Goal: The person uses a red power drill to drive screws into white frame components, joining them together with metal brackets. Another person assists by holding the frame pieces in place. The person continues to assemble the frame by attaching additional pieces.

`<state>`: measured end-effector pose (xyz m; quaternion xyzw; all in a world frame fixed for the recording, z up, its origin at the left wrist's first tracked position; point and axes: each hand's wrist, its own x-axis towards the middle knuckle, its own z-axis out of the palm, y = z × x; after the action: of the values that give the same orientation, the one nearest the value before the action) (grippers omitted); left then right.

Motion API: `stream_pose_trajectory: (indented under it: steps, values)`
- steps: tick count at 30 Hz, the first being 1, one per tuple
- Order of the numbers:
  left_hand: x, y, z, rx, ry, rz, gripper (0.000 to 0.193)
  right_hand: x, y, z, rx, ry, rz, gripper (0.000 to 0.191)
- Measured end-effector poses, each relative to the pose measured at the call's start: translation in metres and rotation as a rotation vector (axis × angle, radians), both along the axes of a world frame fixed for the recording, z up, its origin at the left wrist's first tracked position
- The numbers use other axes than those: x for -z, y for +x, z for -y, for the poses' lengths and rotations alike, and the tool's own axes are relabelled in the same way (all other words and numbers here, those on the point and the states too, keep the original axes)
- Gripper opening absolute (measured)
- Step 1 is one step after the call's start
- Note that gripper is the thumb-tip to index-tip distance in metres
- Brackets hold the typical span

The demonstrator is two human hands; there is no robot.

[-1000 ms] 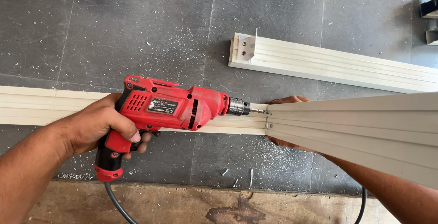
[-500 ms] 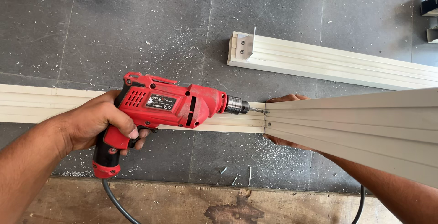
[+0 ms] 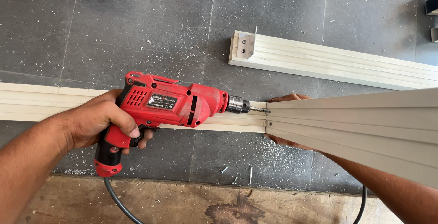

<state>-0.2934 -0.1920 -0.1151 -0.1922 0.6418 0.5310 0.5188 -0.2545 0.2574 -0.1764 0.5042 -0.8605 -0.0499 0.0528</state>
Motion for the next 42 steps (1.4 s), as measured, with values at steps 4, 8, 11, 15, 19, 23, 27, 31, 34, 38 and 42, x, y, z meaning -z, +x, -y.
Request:
stream_pose_trajectory:
  steps: [4, 8, 11, 15, 19, 23, 27, 31, 34, 38, 42]
  values:
    - [0.003, -0.001, 0.001, 0.006, 0.067, -0.032, 0.059, 0.0, 0.0, 0.0, 0.001, -0.001, 0.003, 0.033]
    - [-0.002, -0.002, -0.002, 0.008, 0.072, -0.028, 0.058, -0.001, 0.0, 0.0, 0.005, -0.002, 0.008, 0.034]
    - [-0.009, -0.002, -0.007, -0.004, 0.022, -0.005, 0.058, -0.001, 0.0, 0.0, 0.006, 0.0, 0.006, 0.034]
    - [-0.016, -0.002, -0.011, 0.01, 0.046, -0.022, 0.056, -0.001, 0.0, 0.0, 0.01, -0.003, 0.008, 0.034]
    - [-0.013, -0.002, -0.01, 0.002, 0.021, -0.015, 0.055, 0.0, 0.0, -0.001, 0.01, -0.003, 0.011, 0.034]
    - [-0.008, -0.002, -0.007, 0.026, 0.028, -0.041, 0.054, 0.0, 0.0, -0.001, 0.008, -0.006, 0.011, 0.034]
    - [-0.007, -0.003, -0.007, 0.034, 0.033, -0.044, 0.057, -0.001, -0.001, -0.002, 0.011, -0.01, 0.018, 0.035]
    - [-0.009, -0.002, -0.007, 0.031, 0.028, -0.042, 0.055, -0.002, -0.001, -0.002, 0.013, -0.009, 0.019, 0.035]
    - [-0.01, -0.002, -0.007, 0.024, 0.033, -0.037, 0.056, -0.002, -0.001, -0.002, 0.01, -0.012, 0.018, 0.035]
    - [-0.008, -0.003, -0.008, 0.016, 0.041, -0.031, 0.055, -0.002, -0.001, -0.002, 0.011, -0.015, 0.023, 0.035]
    - [-0.006, -0.003, -0.008, 0.012, 0.03, -0.018, 0.055, -0.002, -0.001, -0.003, 0.013, -0.013, 0.019, 0.036]
